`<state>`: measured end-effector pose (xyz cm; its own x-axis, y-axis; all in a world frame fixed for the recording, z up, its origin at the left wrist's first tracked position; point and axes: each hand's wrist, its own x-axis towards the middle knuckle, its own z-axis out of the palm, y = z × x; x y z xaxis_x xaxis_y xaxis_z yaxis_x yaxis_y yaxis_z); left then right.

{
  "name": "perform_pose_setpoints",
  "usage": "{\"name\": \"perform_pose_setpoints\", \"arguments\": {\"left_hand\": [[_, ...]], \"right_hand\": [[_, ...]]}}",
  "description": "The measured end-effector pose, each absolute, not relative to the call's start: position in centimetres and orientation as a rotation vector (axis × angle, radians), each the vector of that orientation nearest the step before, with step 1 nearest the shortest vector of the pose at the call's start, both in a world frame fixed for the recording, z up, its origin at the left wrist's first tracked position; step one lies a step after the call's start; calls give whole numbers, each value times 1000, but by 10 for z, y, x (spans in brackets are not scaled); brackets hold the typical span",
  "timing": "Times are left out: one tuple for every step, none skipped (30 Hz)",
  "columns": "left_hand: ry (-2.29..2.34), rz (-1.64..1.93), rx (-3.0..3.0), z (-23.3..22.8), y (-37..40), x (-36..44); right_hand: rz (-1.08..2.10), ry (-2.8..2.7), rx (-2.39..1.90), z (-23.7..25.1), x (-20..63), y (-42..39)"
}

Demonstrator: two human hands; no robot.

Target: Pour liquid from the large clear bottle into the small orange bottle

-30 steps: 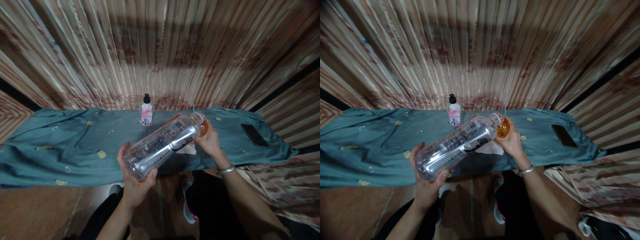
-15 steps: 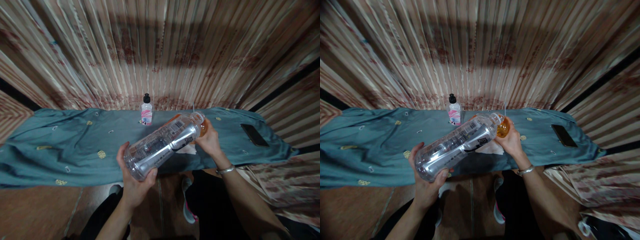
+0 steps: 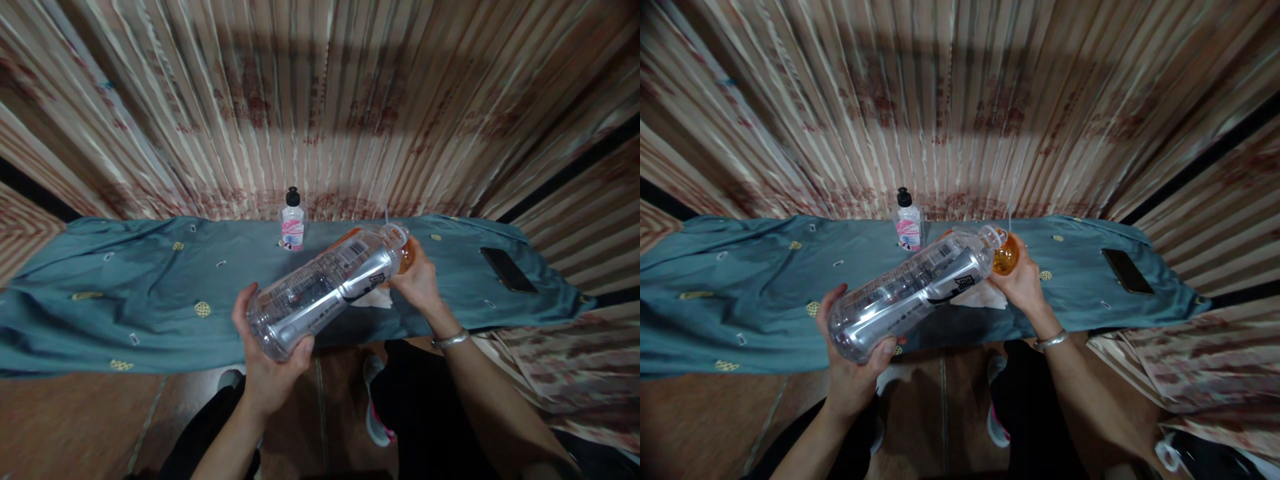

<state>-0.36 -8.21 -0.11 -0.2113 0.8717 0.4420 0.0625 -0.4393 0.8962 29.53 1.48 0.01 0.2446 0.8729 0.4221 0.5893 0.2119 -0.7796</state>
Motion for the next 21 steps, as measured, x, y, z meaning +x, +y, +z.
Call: {"name": "perform_pose_setpoints", "arguments": {"left_hand": [[1132, 1714, 1436, -1, -82, -4], [1135, 1713, 1432, 0, -82, -4], [1138, 1714, 1427, 0, -81, -4], [1141, 1716, 1422, 0, -81, -4], [1141, 1719, 1419, 1, -81, -4], [1142, 1719, 1417, 1, -81, -4], [1144, 1717, 1417, 1, -81, -5], [1147, 1714, 1419, 1, -81, -5], [1151, 1712, 1419, 2, -81, -5], [1152, 1711, 1419, 2, -81, -5], [1153, 1712, 1419, 2, -81, -5], [1154, 1715, 1420, 2, -81, -5], [1153, 1717, 1422, 2, -81, -5], [1154, 1721, 1426, 3, -81, -5], [1158, 1723, 1430, 3, -81, -5], [1162, 1726, 1436, 3, -81, -5], [1164, 1729, 1442, 4, -81, -5], [1166, 1728, 1449, 4, -81, -5], [1167, 1726, 1453, 4, -81, -5], [1168, 1722, 1457, 5, -81, -5], [1170, 1719, 1460, 5, -81, -5]], "right_hand": [[340, -1448, -1478, 1, 295, 15], [340, -1450, -1473, 2, 294, 14], [341, -1453, -1468, 4, 293, 14], [341, -1452, -1467, 5, 293, 14], [338, -1449, -1471, 6, 292, 13], [332, -1447, -1481, 6, 291, 13], [324, -1446, -1492, 7, 291, 13], [316, -1448, -1500, 7, 290, 12], [311, -1452, -1504, 8, 290, 12], [309, -1460, -1502, 7, 290, 12], [307, -1468, -1498, 7, 290, 12], [306, -1473, -1494, 6, 291, 12], [306, -1477, -1492, 6, 291, 12], [306, -1480, -1492, 5, 292, 12], [307, -1480, -1494, 4, 292, 12], [308, -1480, -1499, 4, 293, 12], [307, -1478, -1505, 4, 293, 13], [308, -1478, -1509, 4, 293, 13], [309, -1479, -1510, 4, 293, 13], [310, -1480, -1509, 4, 293, 13], [313, -1481, -1504, 4, 293, 13]]}}
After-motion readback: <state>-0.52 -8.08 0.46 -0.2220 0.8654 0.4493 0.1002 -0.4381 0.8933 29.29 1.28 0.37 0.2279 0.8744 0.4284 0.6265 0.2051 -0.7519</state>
